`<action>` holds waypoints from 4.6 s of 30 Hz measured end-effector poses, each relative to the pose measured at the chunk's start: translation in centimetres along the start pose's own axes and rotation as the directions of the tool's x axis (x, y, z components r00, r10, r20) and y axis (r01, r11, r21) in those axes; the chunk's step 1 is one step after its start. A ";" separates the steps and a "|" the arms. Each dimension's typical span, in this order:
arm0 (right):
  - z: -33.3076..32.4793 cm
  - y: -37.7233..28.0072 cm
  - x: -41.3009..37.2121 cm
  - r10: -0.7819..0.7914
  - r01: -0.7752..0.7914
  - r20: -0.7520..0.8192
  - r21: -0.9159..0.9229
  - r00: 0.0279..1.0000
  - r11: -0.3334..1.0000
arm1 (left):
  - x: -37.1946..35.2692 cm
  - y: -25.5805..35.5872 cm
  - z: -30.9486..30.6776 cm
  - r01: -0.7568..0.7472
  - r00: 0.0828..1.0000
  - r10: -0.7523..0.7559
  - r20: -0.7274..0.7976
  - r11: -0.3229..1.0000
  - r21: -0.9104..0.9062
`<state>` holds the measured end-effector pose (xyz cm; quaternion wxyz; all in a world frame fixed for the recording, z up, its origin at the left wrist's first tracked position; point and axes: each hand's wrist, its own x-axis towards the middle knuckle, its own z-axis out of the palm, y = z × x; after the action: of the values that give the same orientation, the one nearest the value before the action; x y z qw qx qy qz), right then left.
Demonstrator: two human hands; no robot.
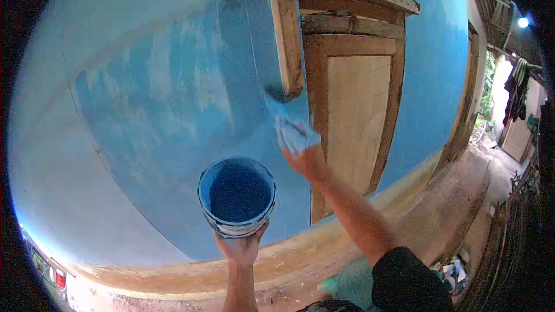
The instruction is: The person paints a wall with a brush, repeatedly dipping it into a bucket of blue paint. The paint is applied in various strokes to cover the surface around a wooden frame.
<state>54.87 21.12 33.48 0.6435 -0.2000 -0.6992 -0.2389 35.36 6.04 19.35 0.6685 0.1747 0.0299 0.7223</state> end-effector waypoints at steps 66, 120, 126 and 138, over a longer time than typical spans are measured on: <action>-4.0 1.2 19.4 -0.234 0.286 0.495 -0.030 0.837 0.958 | 1.3 -0.3 -2.7 0.053 0.987 -0.037 0.158 0.994 -0.098; 1.1 -4.0 -2.2 -0.363 0.231 0.648 0.283 0.670 0.931 | -0.3 6.9 -8.8 0.085 0.990 -0.086 0.109 0.996 0.016; 0.2 -6.2 12.2 -0.303 0.330 0.451 0.021 0.839 0.944 | -1.2 9.0 -9.1 0.124 0.987 -0.119 0.108 0.991 -0.046; 2.7 -9.4 -4.9 -0.149 0.121 0.601 0.087 0.785 0.989 | -2.3 10.8 -9.8 0.121 0.981 -0.094 0.171 0.981 -0.154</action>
<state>47.67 15.29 27.75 0.3715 -0.2011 -0.8858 -0.1924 22.26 4.52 12.63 0.7191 0.1758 -0.0751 0.6681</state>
